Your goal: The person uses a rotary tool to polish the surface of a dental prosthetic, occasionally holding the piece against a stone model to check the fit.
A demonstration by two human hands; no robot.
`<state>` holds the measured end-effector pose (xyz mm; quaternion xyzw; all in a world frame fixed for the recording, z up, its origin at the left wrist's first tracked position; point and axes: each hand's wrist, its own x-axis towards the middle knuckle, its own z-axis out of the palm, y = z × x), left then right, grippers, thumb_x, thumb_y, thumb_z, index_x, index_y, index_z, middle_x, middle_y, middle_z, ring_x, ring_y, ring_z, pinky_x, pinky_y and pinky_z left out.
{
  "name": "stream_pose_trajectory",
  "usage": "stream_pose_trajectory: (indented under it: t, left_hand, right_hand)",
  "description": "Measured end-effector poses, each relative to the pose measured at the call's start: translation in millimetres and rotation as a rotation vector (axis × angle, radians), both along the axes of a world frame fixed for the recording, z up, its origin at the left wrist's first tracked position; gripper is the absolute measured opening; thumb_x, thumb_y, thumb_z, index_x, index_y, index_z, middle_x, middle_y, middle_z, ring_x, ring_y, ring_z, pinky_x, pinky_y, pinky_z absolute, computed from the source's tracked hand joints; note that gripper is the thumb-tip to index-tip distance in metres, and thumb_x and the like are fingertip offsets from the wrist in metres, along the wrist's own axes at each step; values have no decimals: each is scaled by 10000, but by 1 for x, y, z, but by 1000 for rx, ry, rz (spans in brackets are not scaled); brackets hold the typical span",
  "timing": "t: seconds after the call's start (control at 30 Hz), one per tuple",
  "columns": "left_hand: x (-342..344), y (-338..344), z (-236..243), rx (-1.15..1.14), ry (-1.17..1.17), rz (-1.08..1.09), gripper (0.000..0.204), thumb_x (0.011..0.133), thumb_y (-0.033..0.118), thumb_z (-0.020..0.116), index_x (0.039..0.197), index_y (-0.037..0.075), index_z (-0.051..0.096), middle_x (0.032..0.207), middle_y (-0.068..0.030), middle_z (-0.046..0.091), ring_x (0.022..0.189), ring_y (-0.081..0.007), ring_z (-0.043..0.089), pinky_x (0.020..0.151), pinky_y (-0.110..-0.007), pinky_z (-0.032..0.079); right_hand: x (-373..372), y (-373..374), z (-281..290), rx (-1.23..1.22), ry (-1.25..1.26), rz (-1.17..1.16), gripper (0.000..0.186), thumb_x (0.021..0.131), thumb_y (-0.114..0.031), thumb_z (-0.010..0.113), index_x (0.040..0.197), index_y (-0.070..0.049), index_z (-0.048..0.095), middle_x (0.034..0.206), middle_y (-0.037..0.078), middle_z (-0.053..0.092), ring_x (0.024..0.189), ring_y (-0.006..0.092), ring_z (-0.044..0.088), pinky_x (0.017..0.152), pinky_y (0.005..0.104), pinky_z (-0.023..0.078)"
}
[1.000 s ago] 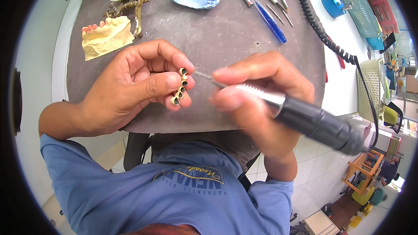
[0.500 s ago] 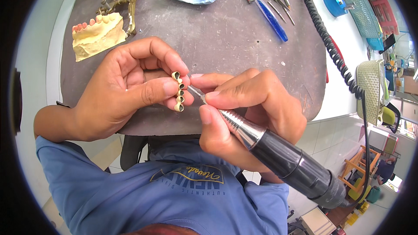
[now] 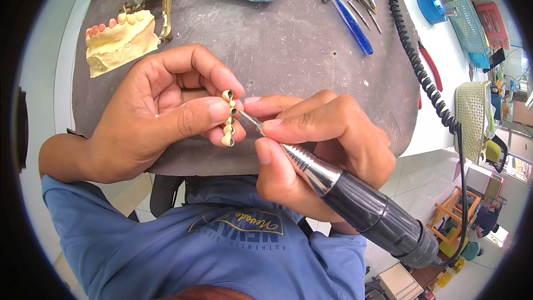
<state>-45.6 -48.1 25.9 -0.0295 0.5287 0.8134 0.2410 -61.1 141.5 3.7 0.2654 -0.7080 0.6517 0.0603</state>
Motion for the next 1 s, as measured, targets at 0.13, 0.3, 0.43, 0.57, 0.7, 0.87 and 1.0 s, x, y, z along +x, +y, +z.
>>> stream_pose_trajectory:
  t: [0.13, 0.3, 0.43, 0.57, 0.7, 0.87, 1.0]
  left_hand:
    - [1, -1, 0, 1, -10, -1, 167, 890, 43, 553, 1031, -34, 508, 898, -103, 598, 809, -115, 605, 731, -231, 509]
    - [0, 0, 0, -17, 11, 5, 163, 892, 42, 550, 1029, -36, 509, 891, -103, 598, 800, -110, 600, 727, -232, 509]
    - [0, 1, 0, -5, 5, 10, 161, 890, 38, 550, 1027, -36, 509, 891, -102, 597, 796, -109, 597, 730, -232, 508]
    - [0, 0, 0, 15, 5, 8, 159, 887, 32, 553, 1023, -36, 507, 893, -102, 596, 794, -109, 596, 735, -232, 506]
    - [1, 1, -1, 13, 18, 15, 159, 885, 31, 556, 1020, -37, 507, 894, -104, 597, 792, -108, 596, 733, -233, 506]
    - [0, 1, -1, 8, 10, 6, 161, 886, 30, 555, 1023, -39, 505, 897, -104, 597, 797, -108, 598, 734, -233, 507]
    - [0, 1, 0, 7, -2, 9, 160, 886, 27, 553, 1023, -42, 504, 896, -103, 596, 803, -109, 600, 736, -233, 508]
  right_hand:
    - [2, -1, 1, 7, -25, -10, 226, 811, -160, 668, 810, -20, 492, 695, 123, 571, 727, 225, 658, 530, 203, 467]
    - [2, -2, -1, -23, -29, -12, 226, 801, -149, 676, 811, -14, 495, 684, 112, 564, 731, 239, 655, 575, 238, 502]
    - [-3, 2, -5, -47, -8, 50, 213, 788, -123, 677, 807, -6, 500, 677, 104, 554, 733, 276, 653, 672, 330, 541]
    - [-4, 3, -4, -40, 7, 90, 194, 779, -101, 672, 801, 1, 509, 684, 105, 553, 740, 298, 652, 732, 398, 544]
    - [-3, 2, -5, -35, 1, 75, 199, 775, -104, 678, 792, 3, 510, 688, 107, 555, 754, 301, 653, 724, 387, 546]
    - [-3, 2, -5, -28, -4, 72, 211, 774, -115, 684, 784, 1, 509, 687, 107, 554, 760, 302, 654, 722, 382, 546]
    - [-2, 2, -3, -23, -26, 45, 215, 777, -125, 685, 784, -2, 508, 676, 99, 553, 759, 298, 654, 724, 381, 543]
